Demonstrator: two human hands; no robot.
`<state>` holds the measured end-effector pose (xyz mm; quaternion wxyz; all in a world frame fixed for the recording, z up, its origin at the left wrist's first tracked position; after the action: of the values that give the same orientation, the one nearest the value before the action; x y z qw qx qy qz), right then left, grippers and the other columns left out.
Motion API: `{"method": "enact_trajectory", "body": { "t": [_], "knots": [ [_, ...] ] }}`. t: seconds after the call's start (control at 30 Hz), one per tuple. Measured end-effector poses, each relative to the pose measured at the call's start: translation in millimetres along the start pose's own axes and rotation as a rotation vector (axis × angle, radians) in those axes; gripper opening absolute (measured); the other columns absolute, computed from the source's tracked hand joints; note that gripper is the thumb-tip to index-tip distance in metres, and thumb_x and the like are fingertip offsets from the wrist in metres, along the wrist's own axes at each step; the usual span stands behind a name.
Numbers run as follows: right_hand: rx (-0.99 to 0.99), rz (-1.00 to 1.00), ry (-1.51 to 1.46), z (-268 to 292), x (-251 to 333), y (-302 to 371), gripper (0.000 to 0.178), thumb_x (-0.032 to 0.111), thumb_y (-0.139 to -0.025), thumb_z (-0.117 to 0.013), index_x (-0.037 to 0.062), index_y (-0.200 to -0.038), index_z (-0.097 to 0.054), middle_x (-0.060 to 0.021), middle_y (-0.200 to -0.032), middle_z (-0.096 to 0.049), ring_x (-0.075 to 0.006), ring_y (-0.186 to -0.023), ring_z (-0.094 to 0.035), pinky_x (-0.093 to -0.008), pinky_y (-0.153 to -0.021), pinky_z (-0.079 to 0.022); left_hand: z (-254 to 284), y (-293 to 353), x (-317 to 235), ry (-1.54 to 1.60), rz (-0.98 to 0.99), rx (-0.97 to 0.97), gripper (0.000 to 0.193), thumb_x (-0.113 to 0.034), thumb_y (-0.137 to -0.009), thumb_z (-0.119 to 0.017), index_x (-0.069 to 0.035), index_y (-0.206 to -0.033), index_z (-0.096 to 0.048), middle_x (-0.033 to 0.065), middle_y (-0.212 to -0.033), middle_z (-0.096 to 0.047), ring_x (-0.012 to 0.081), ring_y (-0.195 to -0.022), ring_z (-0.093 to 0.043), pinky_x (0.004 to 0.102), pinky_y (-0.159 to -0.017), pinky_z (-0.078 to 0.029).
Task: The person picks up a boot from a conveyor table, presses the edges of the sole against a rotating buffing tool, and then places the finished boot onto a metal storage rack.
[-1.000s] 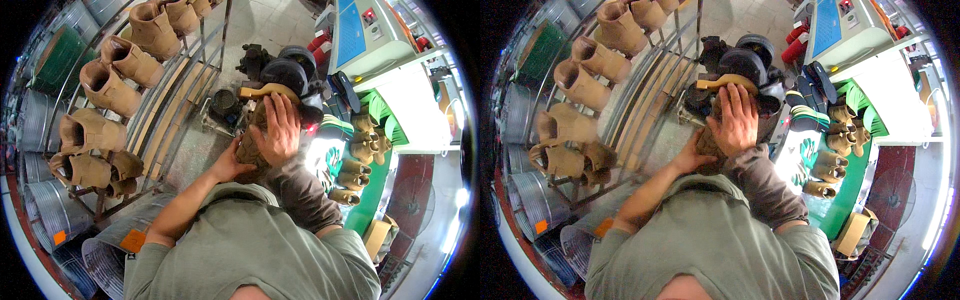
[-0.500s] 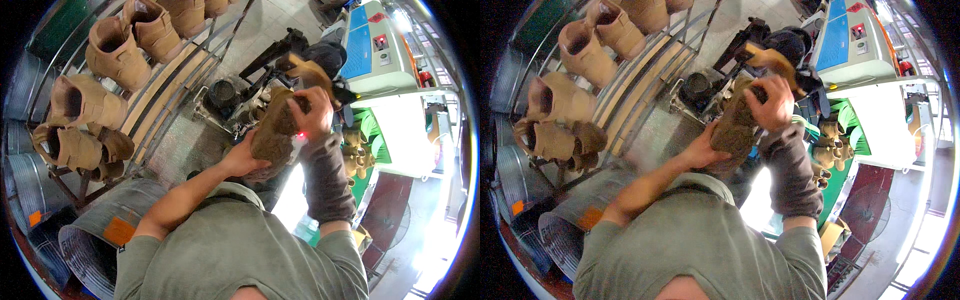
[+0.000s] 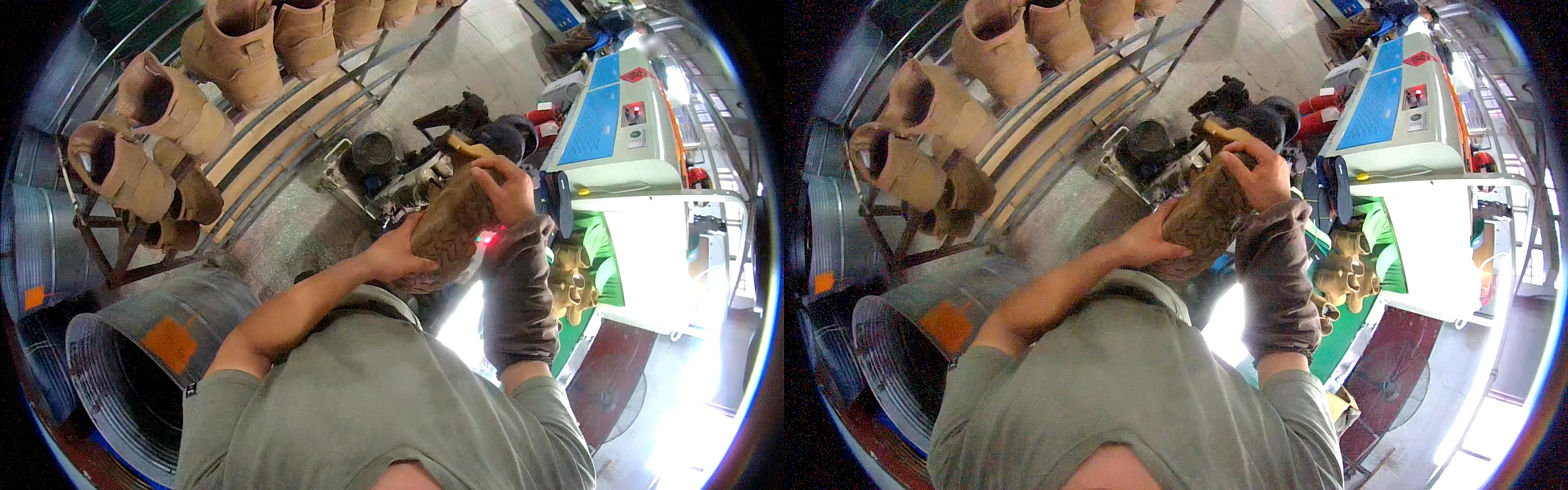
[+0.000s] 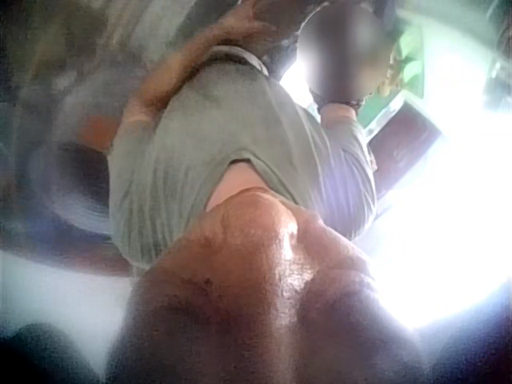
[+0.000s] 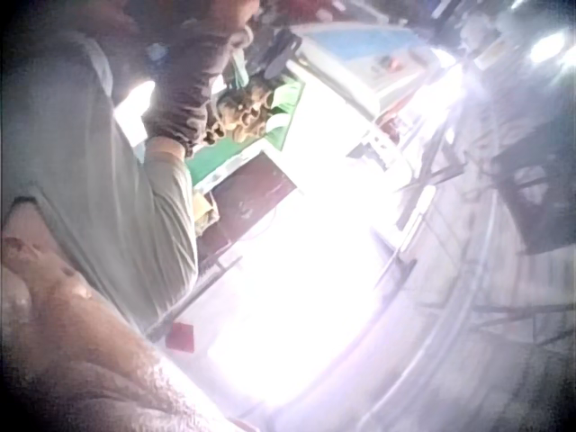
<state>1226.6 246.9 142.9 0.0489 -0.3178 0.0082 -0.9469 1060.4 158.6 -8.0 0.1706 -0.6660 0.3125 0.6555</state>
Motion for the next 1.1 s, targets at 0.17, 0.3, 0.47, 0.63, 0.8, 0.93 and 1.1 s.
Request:
{"method": "enact_trajectory", "body": {
  "t": [0.17,0.3,0.47,0.63,0.8,0.93,1.1],
  "knots": [
    [-0.069,0.062,0.019,-5.9,26.0,15.4,0.018,0.018,-0.087,-0.071,0.0047,-0.100,-0.071,-0.0095,-0.097,-0.071,-0.0208,-0.092,-0.068,-0.0308,-0.084,-0.050,0.6,-0.8,17.3,0.123,-0.116,0.056,0.103,-0.018,-0.072,-0.084,-0.003,-0.151,-0.020,0.0174,-0.142,-0.046,0.0261,-0.131,-0.047,0.0375,-0.111,-0.037],
    [-0.184,0.142,0.103,-10.7,42.7,37.9,0.017,0.019,-0.084,-0.072,0.0062,-0.095,-0.070,-0.0100,-0.096,-0.070,-0.0285,-0.091,-0.067,-0.0359,-0.081,-0.051,1.9,5.6,23.8,0.169,-0.136,0.109,0.106,-0.014,-0.075,-0.084,-0.004,-0.154,-0.013,0.0170,-0.145,-0.043,0.0245,-0.134,-0.043,0.0383,-0.112,-0.036],
    [-0.271,0.127,0.122,-13.5,54.4,59.6,0.014,0.017,-0.084,-0.072,0.0067,-0.093,-0.069,-0.0101,-0.094,-0.068,-0.0308,-0.090,-0.065,-0.0379,-0.080,-0.050,-0.2,18.5,29.5,0.110,-0.140,0.136,0.114,-0.014,-0.075,-0.085,-0.006,-0.156,-0.005,0.0166,-0.150,-0.039,0.0241,-0.137,-0.040,0.0396,-0.114,-0.034],
    [-0.402,0.008,0.086,-19.6,54.5,118.2,0.011,0.009,-0.081,-0.071,0.0036,-0.090,-0.069,-0.0114,-0.096,-0.070,-0.0299,-0.094,-0.066,-0.0375,-0.089,-0.050,16.2,47.2,30.6,-0.163,-0.167,0.224,0.105,-0.018,-0.079,-0.082,-0.006,-0.156,-0.012,0.0163,-0.153,-0.038,0.0283,-0.139,-0.039,0.0415,-0.116,-0.031],
    [-0.442,-0.408,-0.839,-84.7,-18.8,225.8,0.075,0.019,-0.088,-0.067,-0.0038,-0.148,-0.028,-0.0184,-0.140,-0.048,-0.0296,-0.125,-0.050,-0.0430,-0.107,-0.040,23.2,64.9,86.9,-0.964,-0.349,0.306,0.082,-0.016,-0.087,-0.063,-0.008,-0.156,-0.019,0.0178,-0.138,-0.052,0.0324,-0.130,-0.048,0.0441,-0.110,-0.037],
    [-0.020,-0.818,-0.785,-101.4,-67.5,268.8,0.068,0.014,-0.085,-0.075,-0.0044,-0.139,-0.039,-0.0156,-0.126,-0.059,-0.0268,-0.113,-0.059,-0.0381,-0.098,-0.048,-8.0,52.9,93.3,-1.047,-0.555,0.371,0.071,-0.008,-0.087,-0.055,-0.011,-0.153,-0.029,0.0160,-0.132,-0.056,0.0327,-0.124,-0.052,0.0453,-0.106,-0.039],
    [-0.538,-0.949,-1.158,-114.3,-120.3,362.8,0.050,0.009,-0.083,-0.073,-0.0019,-0.127,-0.053,-0.0126,-0.114,-0.065,-0.0233,-0.103,-0.063,-0.0363,-0.093,-0.051,-73.5,14.6,91.3,-1.100,-0.663,0.435,0.075,-0.006,-0.088,-0.058,-0.017,-0.154,-0.025,0.0168,-0.135,-0.049,0.0349,-0.124,-0.050,0.0461,-0.109,-0.039]
  ]
}}
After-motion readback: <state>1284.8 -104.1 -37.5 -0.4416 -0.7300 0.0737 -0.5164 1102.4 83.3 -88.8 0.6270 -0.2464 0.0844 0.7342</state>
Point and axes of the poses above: each hand's wrist, its own y-axis away from the middle knuckle, its own z-axis out of the back of the hand, x = y × z, the point moved 6 cm from there along -y, towards the middle knuckle
